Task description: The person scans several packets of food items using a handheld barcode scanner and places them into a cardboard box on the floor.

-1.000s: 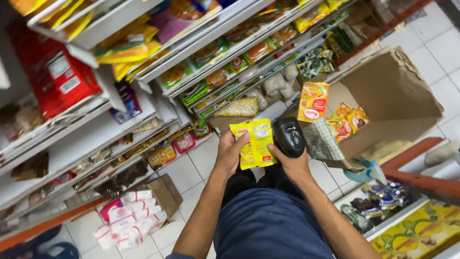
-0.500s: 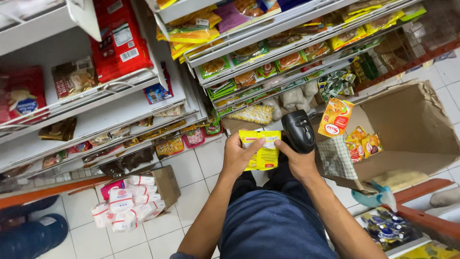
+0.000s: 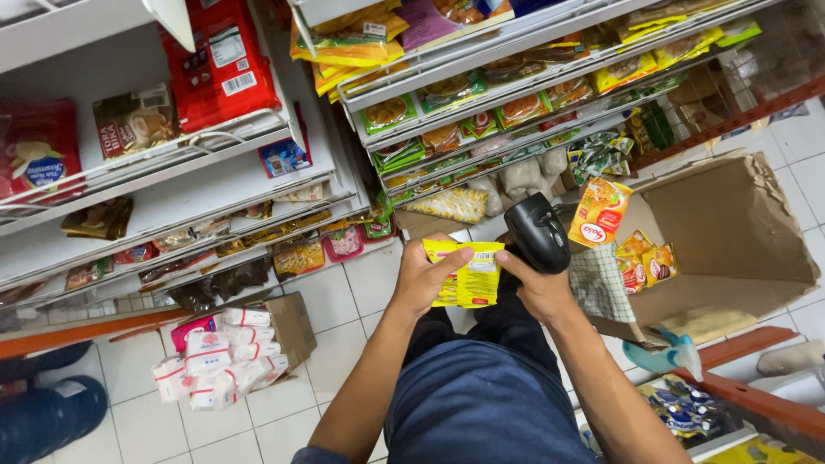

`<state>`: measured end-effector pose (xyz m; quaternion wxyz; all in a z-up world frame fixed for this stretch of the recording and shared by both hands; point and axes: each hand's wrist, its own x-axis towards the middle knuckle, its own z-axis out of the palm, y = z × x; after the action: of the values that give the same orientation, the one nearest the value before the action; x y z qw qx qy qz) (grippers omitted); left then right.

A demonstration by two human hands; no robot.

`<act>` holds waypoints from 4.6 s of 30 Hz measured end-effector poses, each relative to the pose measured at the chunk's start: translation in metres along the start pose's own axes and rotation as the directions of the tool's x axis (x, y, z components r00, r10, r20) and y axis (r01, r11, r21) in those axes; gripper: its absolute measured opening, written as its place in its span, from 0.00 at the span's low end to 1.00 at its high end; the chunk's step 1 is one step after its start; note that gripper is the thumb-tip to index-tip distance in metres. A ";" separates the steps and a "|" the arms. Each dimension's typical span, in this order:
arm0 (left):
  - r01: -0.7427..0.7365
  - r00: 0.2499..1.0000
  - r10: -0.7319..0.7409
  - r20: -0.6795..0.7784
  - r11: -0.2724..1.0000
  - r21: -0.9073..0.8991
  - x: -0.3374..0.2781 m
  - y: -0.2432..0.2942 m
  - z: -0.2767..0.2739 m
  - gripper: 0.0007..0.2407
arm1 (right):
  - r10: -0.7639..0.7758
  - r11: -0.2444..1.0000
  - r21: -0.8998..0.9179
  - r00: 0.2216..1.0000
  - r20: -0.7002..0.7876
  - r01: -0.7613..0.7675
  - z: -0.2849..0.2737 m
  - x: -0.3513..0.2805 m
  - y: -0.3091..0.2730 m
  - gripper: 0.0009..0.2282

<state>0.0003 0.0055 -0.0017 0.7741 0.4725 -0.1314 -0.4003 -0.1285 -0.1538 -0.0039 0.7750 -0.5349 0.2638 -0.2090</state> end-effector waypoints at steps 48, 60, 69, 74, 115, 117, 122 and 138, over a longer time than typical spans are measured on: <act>-0.238 0.967 0.249 -0.061 0.959 0.155 0.014 0.004 -0.024 0.08 | -0.177 0.946 -0.284 0.983 -0.048 0.157 0.027 0.014 -0.035 0.15; -0.209 0.977 0.168 0.133 0.888 0.410 0.019 0.082 0.010 0.13 | -0.339 0.882 -0.363 0.940 -0.050 0.299 0.025 0.041 -0.057 0.12; -0.426 0.904 0.417 0.092 0.870 0.249 0.052 0.095 0.026 0.12 | -0.294 0.913 -0.290 0.956 0.022 0.287 0.013 0.046 -0.053 0.18; -0.562 0.825 0.529 0.200 0.807 0.183 0.057 0.113 0.048 0.18 | -0.362 0.893 -0.330 0.924 -0.123 0.306 0.015 0.059 -0.053 0.15; -0.612 0.119 0.992 0.040 0.041 0.790 0.077 0.295 0.050 0.05 | -0.612 0.781 0.239 0.783 0.109 0.577 0.227 0.117 -0.243 0.18; -0.611 0.095 0.994 0.044 0.024 0.791 0.079 0.298 0.050 0.05 | -0.590 0.802 0.216 0.794 0.143 0.557 0.228 0.114 -0.247 0.18; -0.599 0.059 0.996 0.065 -0.017 0.800 0.088 0.308 0.049 0.05 | -0.536 0.839 0.037 0.814 0.222 0.543 0.227 0.119 -0.253 0.14; -0.593 0.118 0.990 0.079 0.007 0.805 0.096 0.309 0.042 0.06 | -0.486 0.871 0.056 0.838 0.249 0.489 0.227 0.126 -0.247 0.11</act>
<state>0.1905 -0.0201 0.2619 0.6136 0.6196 -0.3044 0.3833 0.1020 -0.1508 0.2698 0.7211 -0.6103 0.0184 -0.3273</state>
